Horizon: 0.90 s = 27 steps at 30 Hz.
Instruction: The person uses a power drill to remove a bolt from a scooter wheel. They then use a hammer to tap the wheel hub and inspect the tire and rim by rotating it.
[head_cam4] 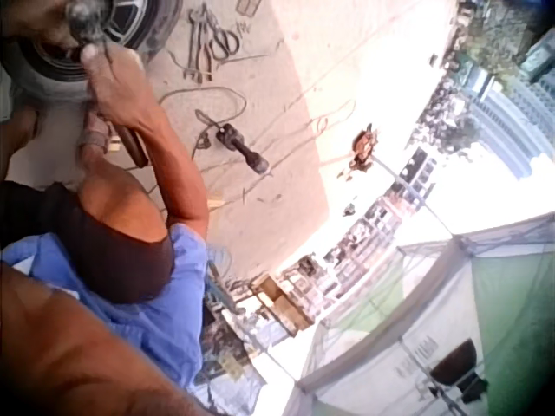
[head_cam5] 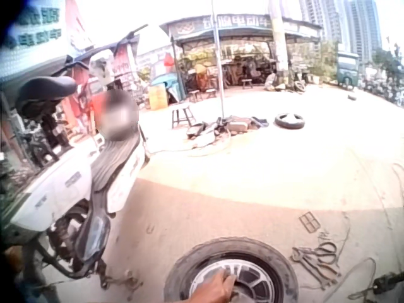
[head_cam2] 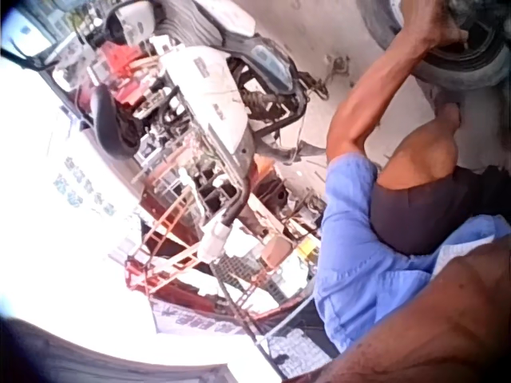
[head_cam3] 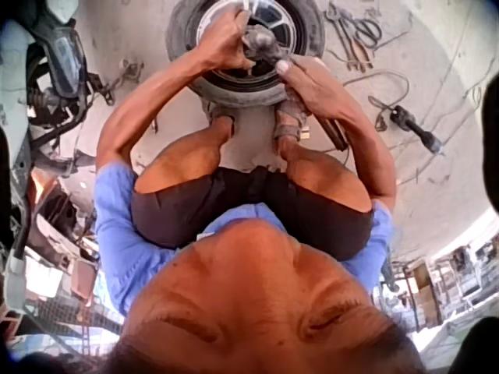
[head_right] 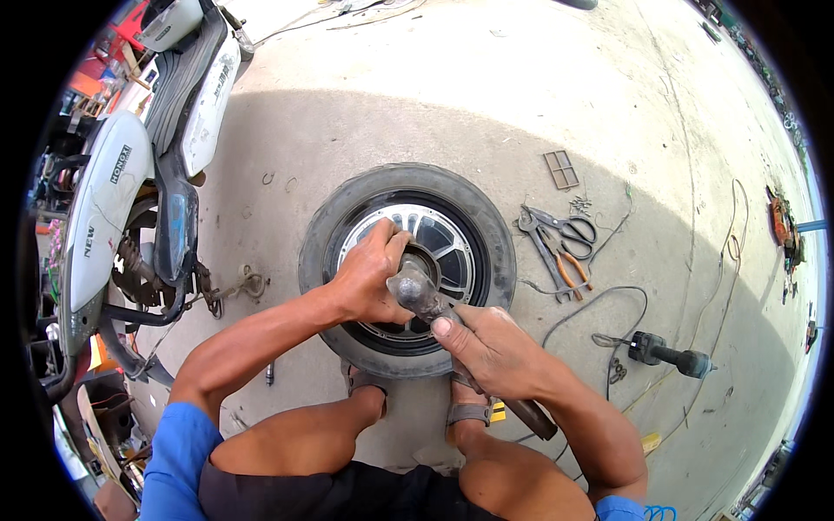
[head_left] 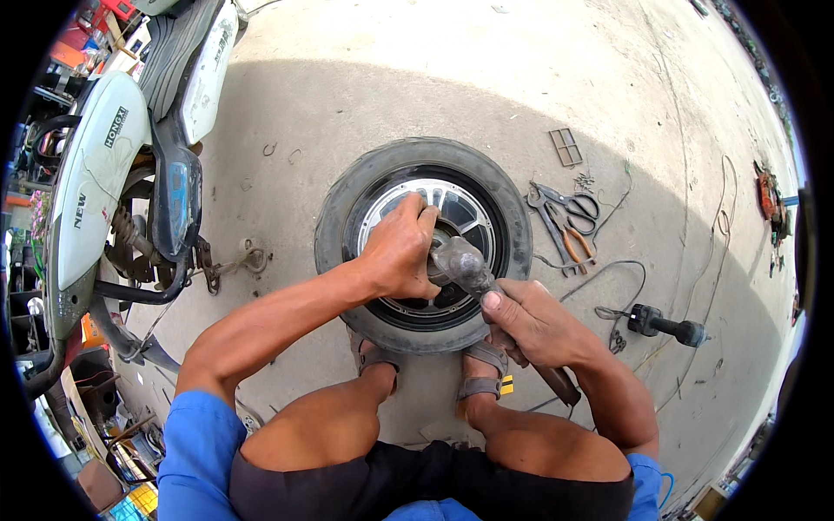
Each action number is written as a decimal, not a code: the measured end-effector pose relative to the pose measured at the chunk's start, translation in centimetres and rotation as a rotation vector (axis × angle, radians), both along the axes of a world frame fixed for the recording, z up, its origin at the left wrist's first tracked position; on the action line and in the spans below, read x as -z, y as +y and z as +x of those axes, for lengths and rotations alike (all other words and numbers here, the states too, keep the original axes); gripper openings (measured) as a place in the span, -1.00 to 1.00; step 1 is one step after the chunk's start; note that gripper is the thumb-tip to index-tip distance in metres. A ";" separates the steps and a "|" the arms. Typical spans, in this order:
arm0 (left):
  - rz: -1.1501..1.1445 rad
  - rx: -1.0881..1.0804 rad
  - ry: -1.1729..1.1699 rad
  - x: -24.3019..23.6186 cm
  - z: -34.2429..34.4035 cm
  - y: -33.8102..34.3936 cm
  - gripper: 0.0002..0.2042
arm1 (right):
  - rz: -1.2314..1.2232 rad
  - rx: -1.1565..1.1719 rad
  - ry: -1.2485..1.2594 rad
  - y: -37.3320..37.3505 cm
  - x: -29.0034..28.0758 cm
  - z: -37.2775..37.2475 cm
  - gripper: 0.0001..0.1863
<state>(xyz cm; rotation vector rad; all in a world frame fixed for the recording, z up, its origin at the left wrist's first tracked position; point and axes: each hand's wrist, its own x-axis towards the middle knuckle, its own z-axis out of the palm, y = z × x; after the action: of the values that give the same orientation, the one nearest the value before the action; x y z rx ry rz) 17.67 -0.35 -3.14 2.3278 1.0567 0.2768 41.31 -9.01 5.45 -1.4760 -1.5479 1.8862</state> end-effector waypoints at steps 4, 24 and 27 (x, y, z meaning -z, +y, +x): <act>0.061 0.022 -0.037 -0.4 0.0 1.7 -0.06 | 0.216 0.063 0.176 -0.4 -5.3 1.0 -0.48; 0.068 0.017 -0.022 1.0 0.4 1.7 -0.09 | 0.312 0.042 0.221 -0.8 -2.1 1.8 -0.45; 0.033 0.011 0.002 1.7 1.0 0.6 -0.09 | 0.093 0.092 0.070 -0.4 1.0 0.5 -0.42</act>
<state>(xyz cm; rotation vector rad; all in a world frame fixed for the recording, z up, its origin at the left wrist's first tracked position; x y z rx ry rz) 18.70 0.27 -4.81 2.3629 1.0482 0.2898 41.84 -9.36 4.44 -1.4015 -1.4885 1.7703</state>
